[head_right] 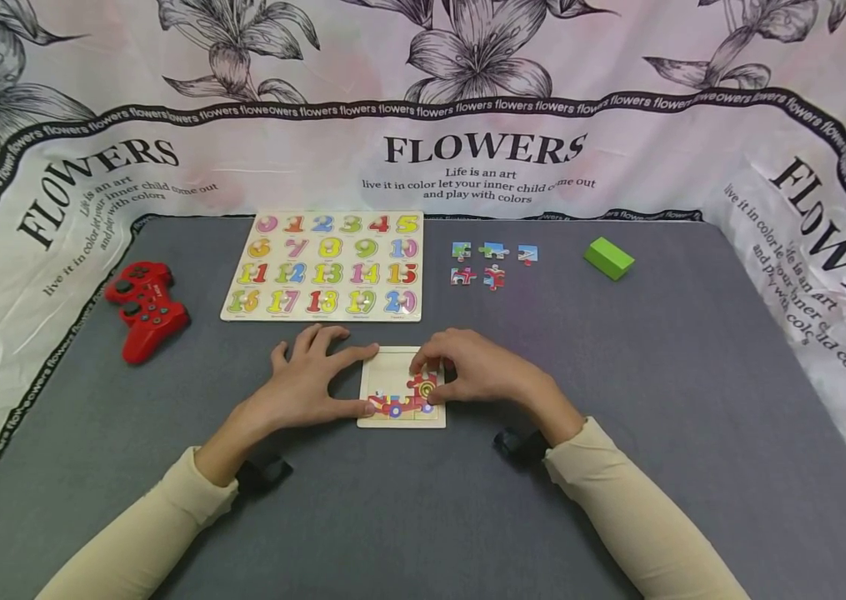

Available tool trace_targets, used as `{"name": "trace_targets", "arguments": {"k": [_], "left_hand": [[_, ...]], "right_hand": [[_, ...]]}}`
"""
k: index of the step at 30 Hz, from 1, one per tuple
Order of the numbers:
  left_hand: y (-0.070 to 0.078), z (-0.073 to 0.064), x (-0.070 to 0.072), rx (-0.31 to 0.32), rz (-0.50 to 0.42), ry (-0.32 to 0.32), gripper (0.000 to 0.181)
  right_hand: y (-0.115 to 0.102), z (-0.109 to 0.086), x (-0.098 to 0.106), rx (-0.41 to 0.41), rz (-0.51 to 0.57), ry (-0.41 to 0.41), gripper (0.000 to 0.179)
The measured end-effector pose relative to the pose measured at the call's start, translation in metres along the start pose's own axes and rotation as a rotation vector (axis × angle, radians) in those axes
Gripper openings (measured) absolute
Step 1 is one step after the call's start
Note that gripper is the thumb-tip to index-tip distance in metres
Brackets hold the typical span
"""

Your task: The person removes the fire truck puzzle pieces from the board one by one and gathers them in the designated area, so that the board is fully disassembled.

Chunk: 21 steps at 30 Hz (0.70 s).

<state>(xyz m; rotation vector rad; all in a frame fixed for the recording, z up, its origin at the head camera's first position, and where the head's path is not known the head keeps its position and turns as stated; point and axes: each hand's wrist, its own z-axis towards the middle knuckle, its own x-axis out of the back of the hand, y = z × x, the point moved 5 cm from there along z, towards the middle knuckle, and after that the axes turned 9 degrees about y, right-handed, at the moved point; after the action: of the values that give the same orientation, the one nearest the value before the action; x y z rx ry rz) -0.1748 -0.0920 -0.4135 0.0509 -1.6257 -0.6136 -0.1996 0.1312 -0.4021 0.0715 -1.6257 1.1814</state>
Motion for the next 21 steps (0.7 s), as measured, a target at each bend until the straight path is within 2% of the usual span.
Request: {"name": "trace_targets", "arguments": {"k": [7, 13, 17, 21], "left_hand": [[0.000, -0.001, 0.001, -0.002, 0.000, 0.002, 0.081], [0.000, -0.001, 0.001, -0.004, -0.003, 0.005, 0.081], [-0.001, 0.000, 0.001, 0.001, -0.007, 0.000, 0.081], [0.000, -0.001, 0.001, 0.000, -0.007, -0.007, 0.081]], "right_hand": [[0.002, 0.000, 0.002, 0.009, 0.008, 0.016, 0.037], [0.006, 0.000, 0.010, 0.018, 0.019, 0.070, 0.039], [0.016, -0.001, 0.021, -0.020, 0.032, 0.107, 0.038], [0.032, -0.006, 0.039, -0.072, 0.010, 0.182, 0.037]]}}
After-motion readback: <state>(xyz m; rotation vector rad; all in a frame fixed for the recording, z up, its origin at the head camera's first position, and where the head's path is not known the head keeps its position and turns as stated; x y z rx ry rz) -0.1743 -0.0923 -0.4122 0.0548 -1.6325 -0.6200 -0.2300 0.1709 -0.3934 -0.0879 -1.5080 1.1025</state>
